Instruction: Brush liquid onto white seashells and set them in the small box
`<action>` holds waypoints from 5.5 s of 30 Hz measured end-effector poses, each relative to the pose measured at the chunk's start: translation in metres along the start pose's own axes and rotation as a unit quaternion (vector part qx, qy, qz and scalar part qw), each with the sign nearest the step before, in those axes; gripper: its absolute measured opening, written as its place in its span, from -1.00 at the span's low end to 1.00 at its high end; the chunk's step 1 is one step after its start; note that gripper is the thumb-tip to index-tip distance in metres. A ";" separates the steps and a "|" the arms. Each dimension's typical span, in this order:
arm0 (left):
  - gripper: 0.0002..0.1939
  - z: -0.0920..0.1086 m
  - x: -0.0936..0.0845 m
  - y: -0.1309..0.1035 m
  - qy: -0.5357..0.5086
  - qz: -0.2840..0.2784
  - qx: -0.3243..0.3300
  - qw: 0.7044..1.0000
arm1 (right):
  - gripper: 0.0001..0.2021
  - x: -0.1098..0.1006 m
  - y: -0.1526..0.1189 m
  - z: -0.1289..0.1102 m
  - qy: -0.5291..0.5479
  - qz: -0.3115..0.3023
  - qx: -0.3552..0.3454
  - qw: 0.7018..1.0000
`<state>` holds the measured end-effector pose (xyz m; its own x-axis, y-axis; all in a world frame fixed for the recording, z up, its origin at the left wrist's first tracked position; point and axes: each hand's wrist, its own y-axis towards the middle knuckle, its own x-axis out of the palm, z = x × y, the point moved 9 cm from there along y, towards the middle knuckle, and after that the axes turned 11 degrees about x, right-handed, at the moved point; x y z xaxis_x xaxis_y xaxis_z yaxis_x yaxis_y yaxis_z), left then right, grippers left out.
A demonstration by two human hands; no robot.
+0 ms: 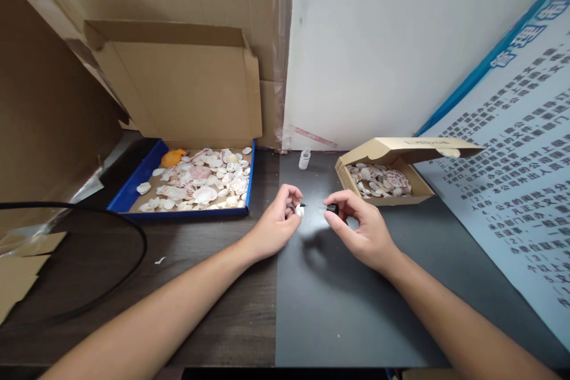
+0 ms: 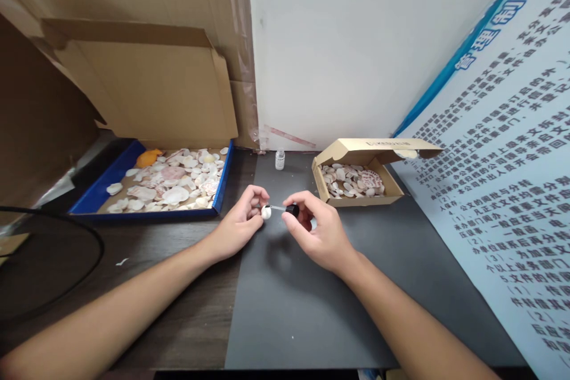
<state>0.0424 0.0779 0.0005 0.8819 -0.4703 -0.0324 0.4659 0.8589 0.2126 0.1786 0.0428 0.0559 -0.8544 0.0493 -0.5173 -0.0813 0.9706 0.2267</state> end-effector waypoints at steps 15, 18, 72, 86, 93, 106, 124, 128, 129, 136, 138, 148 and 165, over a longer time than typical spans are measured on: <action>-0.69 0.001 -0.002 0.001 -0.020 0.016 -0.013 1.000 | -0.89 0.004 0.001 0.001 -0.009 -0.016 0.009 1.000; -0.72 -0.002 -0.004 0.001 -0.043 0.028 -0.027 0.998 | -0.89 0.000 0.002 0.002 -0.019 0.009 0.017 1.000; -0.79 -0.002 -0.004 0.002 -0.034 0.022 -0.027 0.999 | -0.88 0.003 0.001 0.005 -0.003 -0.011 0.025 1.000; -0.80 -0.003 -0.002 0.001 -0.038 0.019 -0.032 0.999 | -0.87 0.000 0.002 0.006 0.005 0.003 0.033 0.999; -0.81 -0.003 -0.002 0.001 -0.033 0.018 -0.032 0.999 | -0.87 0.003 0.002 0.007 0.001 -0.004 0.036 0.999; -0.80 -0.002 -0.001 0.001 -0.033 0.016 -0.030 0.999 | -0.86 0.002 0.002 0.007 0.015 -0.003 0.032 0.999; -0.76 0.000 -0.001 -0.002 -0.001 0.007 -0.024 1.000 | -0.86 0.004 0.001 0.005 0.003 -0.010 0.021 1.000; -0.82 0.006 0.001 -0.003 0.040 -0.012 0.003 0.999 | -0.85 0.004 0.001 0.003 0.004 -0.015 0.009 1.000; -0.82 0.007 0.002 -0.003 0.045 -0.015 0.007 0.999 | -0.86 0.004 0.001 0.002 0.003 -0.015 0.008 1.000; -0.79 0.003 0.004 -0.004 0.042 -0.026 0.003 0.999 | -0.87 -0.002 0.001 0.004 0.004 0.007 0.017 1.000; -0.78 0.003 0.004 -0.003 0.039 -0.022 0.003 0.999 | -0.87 0.000 0.001 0.004 0.005 -0.003 0.016 1.000; -0.78 0.000 -0.001 0.000 0.000 0.006 -0.032 0.999 | -0.88 0.004 0.004 0.007 -0.002 -0.009 0.032 0.999; -0.67 -0.011 -0.003 0.007 -0.262 0.000 -0.106 0.959 | -0.86 -0.001 0.005 0.016 0.018 0.011 0.053 0.998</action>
<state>0.0438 0.0873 -0.0087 0.7504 -0.4600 0.4747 0.5195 0.8544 0.0068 0.1868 0.0516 0.0442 -0.8737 0.0640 -0.4823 -0.0090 0.9890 0.1475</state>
